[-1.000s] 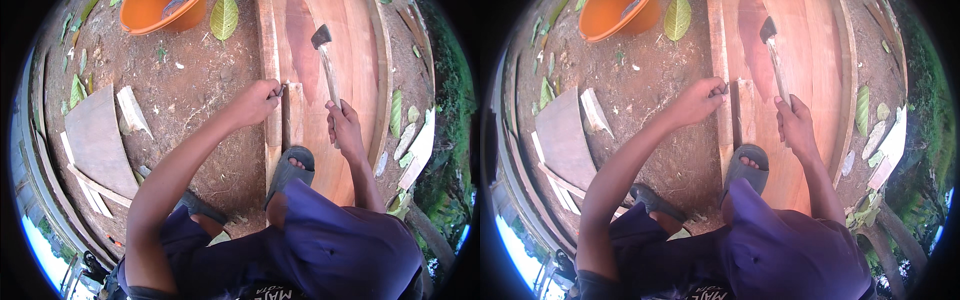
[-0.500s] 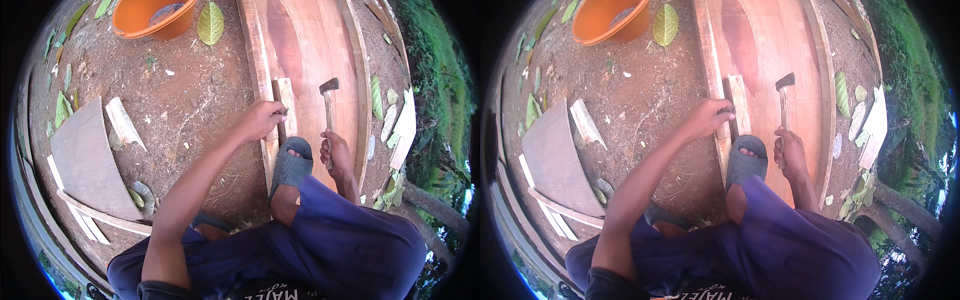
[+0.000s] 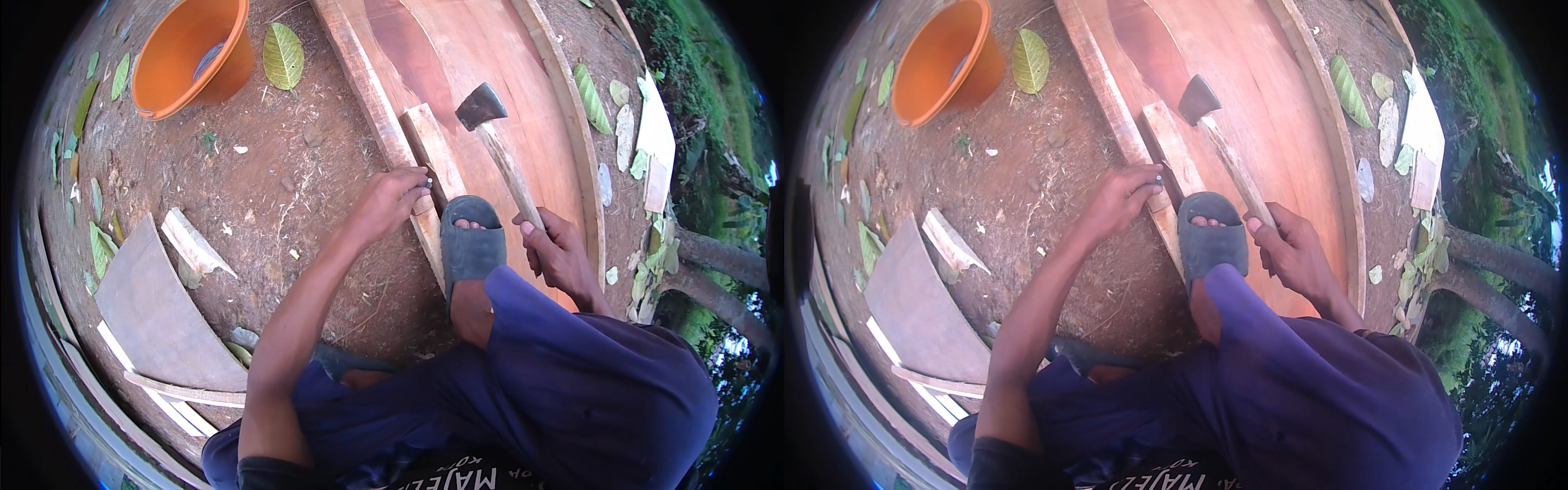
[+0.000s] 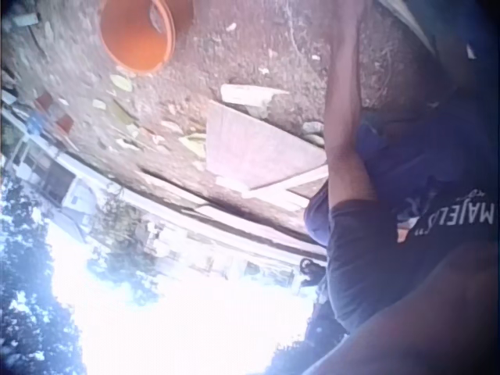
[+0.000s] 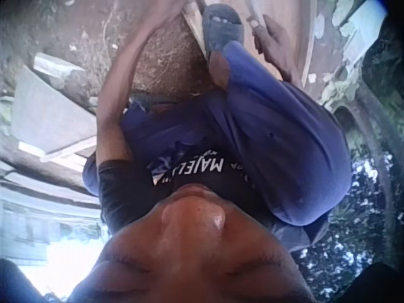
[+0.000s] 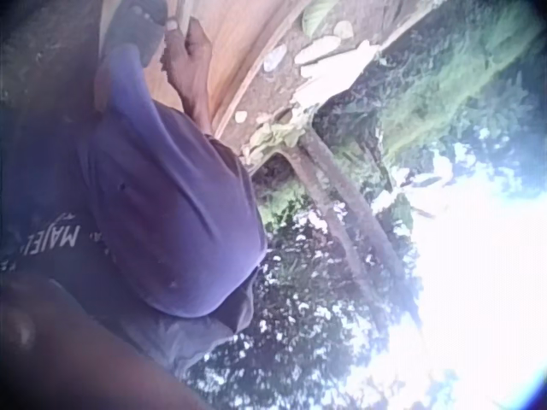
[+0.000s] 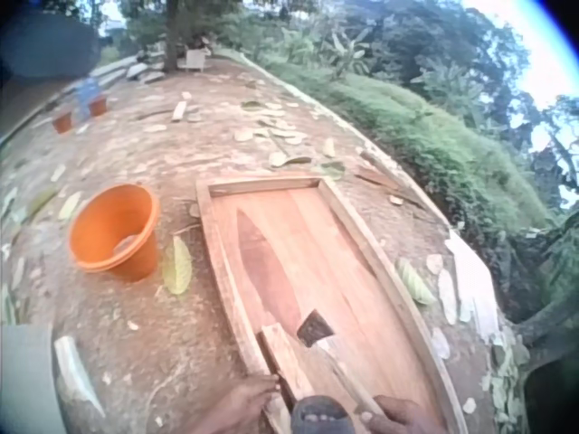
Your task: The person positions a long wooden plank on the ground, then uses a hammer to drive nails into the plank to attach it to a wooden frame. The person repeatedly picks nails from an orange bucket and hammers them into the wood.
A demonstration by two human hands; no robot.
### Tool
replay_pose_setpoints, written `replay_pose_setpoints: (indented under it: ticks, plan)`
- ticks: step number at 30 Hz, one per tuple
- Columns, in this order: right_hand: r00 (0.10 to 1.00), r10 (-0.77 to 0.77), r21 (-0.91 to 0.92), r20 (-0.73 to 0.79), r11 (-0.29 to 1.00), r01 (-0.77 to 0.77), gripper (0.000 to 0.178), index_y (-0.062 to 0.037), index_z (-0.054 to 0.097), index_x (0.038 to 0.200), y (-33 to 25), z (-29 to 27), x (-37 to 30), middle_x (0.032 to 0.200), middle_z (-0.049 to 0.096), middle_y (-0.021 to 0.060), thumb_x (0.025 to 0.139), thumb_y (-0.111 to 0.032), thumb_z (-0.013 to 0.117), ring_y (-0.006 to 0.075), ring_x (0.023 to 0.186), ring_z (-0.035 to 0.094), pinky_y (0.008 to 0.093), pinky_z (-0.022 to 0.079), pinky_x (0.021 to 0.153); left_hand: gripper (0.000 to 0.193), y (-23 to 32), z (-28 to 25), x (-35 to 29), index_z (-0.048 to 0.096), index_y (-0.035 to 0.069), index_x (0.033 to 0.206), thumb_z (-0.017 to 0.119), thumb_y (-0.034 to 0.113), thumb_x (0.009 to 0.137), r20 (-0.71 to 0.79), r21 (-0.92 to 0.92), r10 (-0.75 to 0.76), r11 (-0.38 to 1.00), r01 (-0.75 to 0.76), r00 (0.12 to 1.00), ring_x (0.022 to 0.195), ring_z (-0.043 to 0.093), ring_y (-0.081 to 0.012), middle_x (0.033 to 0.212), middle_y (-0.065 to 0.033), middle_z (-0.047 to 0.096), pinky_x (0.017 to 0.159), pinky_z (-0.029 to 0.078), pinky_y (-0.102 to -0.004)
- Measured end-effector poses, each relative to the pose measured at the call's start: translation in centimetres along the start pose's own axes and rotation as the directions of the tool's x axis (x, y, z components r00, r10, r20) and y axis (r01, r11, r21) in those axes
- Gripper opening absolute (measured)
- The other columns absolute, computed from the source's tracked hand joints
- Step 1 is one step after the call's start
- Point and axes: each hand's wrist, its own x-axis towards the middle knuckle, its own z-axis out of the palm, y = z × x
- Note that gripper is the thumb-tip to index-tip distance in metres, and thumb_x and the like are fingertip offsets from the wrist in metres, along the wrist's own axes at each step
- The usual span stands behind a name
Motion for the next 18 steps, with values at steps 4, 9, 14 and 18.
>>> replay_pose_setpoints:
  ticks: [4, 9, 14, 18]
  plan:
    - [0.988, -0.105, -0.352, 0.116, 0.926, 0.14, 0.034, 0.0043, 0.059, 0.113, -0.8, -0.6, -0.7, 0.066, 0.057, 0.0149, 0.104, -0.027, 0.052, 0.0264, 0.06, 0.059, 0.0399, 0.047, 0.06, 0.023, -0.1, 0.3, -0.1, 0.07, -0.005, 0.11, 0.066, 0.009, 0.092, -0.002, -0.007, -0.017, 1.0, 0.017, 1.0, 0.115, 0.066, -0.0329, 0.122, -0.0206, 0.068, 0.101, 0.05, -0.04]
    - [0.983, -0.096, -0.441, 0.155, 0.884, 0.156, 0.037, 0.0054, 0.056, 0.112, -1.0, -0.6, -1.1, 0.073, 0.062, 0.0223, 0.105, -0.03, 0.049, 0.0379, 0.071, 0.065, 0.0469, 0.049, 0.068, 0.02, 0.1, 0.5, -0.2, 0.07, -0.007, 0.107, 0.067, 0.004, 0.09, -0.011, -0.02, 0.001, 1.0, -0.001, 1.0, 0.118, 0.064, -0.0336, 0.124, -0.0225, 0.067, 0.103, 0.049, -0.0413]
    - [0.966, -0.098, -0.537, 0.24, 0.816, 0.216, 0.038, 0.0046, 0.052, 0.11, -0.6, -0.6, -0.7, 0.077, 0.063, 0.0246, 0.106, -0.033, 0.046, 0.0441, 0.073, 0.065, 0.0514, 0.049, 0.068, 0.013, -0.5, 0.4, -0.4, 0.067, -0.009, 0.096, 0.066, 0.002, 0.089, -0.087, 0.002, 0.044, 0.999, -0.044, 0.995, 0.097, 0.068, -0.0328, 0.102, -0.0224, 0.069, 0.085, 0.052, -0.0405]
    - [0.956, -0.087, -0.628, 0.279, 0.737, 0.25, 0.037, 0.0041, 0.05, 0.111, -0.5, -0.1, -0.6, 0.076, 0.062, 0.0245, 0.106, -0.033, 0.044, 0.0453, 0.073, 0.064, 0.0532, 0.049, 0.068, 0.01, 1.0, 0.5, 0.0, 0.065, -0.01, 0.092, 0.066, -0.001, 0.088, -0.119, -0.037, 0.062, 0.997, -0.067, 0.991, 0.079, 0.065, -0.0333, 0.087, -0.0214, 0.066, 0.075, 0.049, -0.0415]
